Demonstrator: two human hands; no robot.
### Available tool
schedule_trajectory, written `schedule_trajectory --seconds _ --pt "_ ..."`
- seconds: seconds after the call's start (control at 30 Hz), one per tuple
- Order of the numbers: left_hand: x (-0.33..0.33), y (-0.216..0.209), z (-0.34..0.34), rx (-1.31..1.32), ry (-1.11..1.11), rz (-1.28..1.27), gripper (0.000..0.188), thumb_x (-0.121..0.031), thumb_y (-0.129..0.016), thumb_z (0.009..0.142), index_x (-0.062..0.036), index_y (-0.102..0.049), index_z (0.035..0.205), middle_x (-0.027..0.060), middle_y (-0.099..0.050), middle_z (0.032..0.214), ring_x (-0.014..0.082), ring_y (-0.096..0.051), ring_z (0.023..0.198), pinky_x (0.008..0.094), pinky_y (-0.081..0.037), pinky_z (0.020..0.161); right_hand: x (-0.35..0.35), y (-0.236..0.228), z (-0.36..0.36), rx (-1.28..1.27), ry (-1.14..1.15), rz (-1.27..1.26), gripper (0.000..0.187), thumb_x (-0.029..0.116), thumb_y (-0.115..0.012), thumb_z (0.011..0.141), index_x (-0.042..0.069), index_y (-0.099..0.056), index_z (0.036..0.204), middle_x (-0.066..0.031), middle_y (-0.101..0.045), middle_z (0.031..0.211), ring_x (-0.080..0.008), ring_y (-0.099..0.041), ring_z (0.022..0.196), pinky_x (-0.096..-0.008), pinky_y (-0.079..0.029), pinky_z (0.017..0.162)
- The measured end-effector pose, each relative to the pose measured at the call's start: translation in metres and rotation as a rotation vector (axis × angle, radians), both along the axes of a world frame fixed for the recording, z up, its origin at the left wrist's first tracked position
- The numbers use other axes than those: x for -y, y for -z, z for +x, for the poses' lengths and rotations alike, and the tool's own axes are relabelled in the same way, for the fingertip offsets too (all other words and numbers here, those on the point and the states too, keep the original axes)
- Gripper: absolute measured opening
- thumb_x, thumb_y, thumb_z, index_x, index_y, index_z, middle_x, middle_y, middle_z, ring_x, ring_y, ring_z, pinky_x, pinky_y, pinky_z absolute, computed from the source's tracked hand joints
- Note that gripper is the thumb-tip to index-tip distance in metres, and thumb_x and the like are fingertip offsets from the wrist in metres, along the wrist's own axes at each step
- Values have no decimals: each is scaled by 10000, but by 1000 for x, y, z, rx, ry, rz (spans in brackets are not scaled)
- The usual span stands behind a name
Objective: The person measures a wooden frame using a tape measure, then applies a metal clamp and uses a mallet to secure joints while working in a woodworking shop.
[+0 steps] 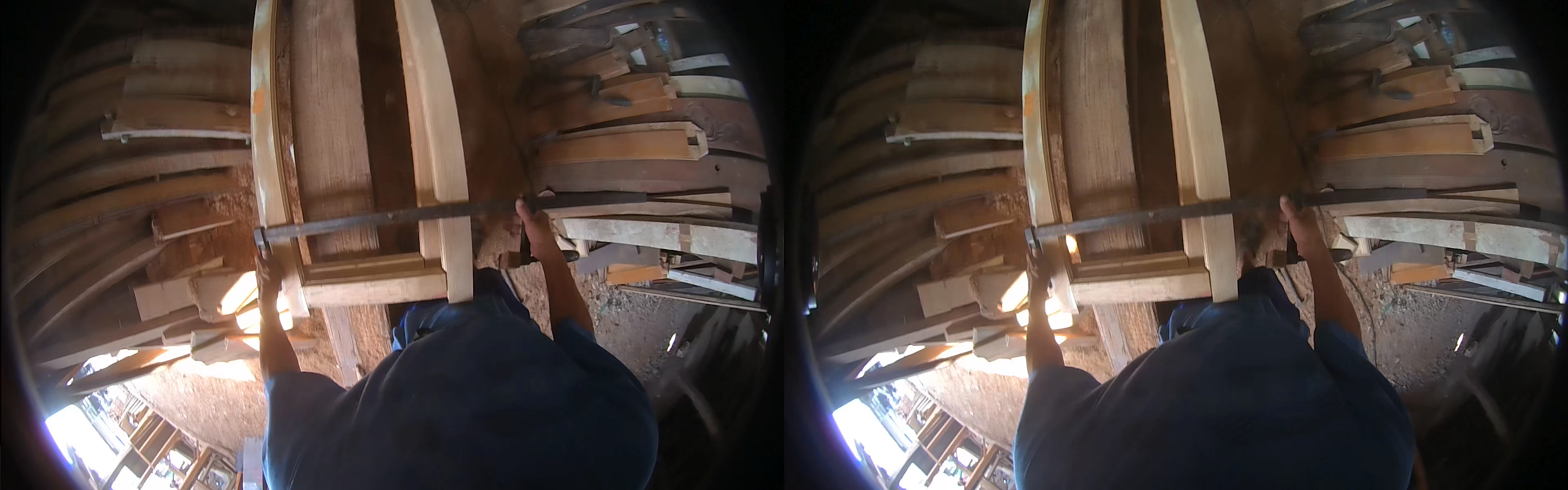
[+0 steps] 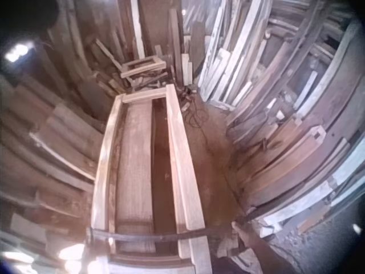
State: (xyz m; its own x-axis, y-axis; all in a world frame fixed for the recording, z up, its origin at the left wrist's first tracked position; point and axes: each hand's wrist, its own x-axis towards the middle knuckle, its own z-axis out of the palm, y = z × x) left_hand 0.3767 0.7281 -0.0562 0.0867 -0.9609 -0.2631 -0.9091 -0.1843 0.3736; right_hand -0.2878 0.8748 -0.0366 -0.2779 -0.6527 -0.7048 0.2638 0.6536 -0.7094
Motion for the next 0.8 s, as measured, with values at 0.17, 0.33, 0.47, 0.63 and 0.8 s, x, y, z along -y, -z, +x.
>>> schedule_trajectory --seconds 0.17,0.33,0.47,0.63,0.8 --pt "3 10 -8 -149 -224 159 623 -544 -278 1010 11 -480 1206 343 -612 955 466 -631 758 518 -487 628 -26 -3 -58 281 94 26 435 436 -593 967 65 -595 1193 -66 -670 1016 -226 -657 895 -384 -499 771" --pt "-18 47 58 29 -123 63 609 -527 -273 1019 7 -470 1235 295 -583 850 362 -601 619 461 -457 509 0 7 10 25 -46 -101 468 400 -599 967 56 -539 1280 -125 -640 1197 -269 -635 1045 -437 -513 922" --pt "8 -14 -21 -203 -275 265 574 -525 -272 1018 -10 -478 1166 233 -566 743 323 -567 521 419 -438 444 -16 -10 2 226 -56 -14 475 395 -599 968 51 -535 1288 -139 -632 1198 -278 -619 1100 -453 -509 958" --pt "6 -25 -26 -75 -293 188 514 -486 -271 1023 -23 -461 1141 308 -575 889 446 -595 719 524 -471 618 -33 7 -65 336 18 10 514 472 -517 992 38 -550 1267 -134 -637 1209 -267 -619 1106 -461 -491 960" --pt "8 -21 -28 -58 -324 227 502 -480 -258 1023 -30 -447 1146 327 -617 869 467 -624 696 542 -480 609 -27 -5 -22 406 87 25 542 524 -434 1011 25 -601 1140 -101 -672 994 -227 -644 825 -417 -516 778"
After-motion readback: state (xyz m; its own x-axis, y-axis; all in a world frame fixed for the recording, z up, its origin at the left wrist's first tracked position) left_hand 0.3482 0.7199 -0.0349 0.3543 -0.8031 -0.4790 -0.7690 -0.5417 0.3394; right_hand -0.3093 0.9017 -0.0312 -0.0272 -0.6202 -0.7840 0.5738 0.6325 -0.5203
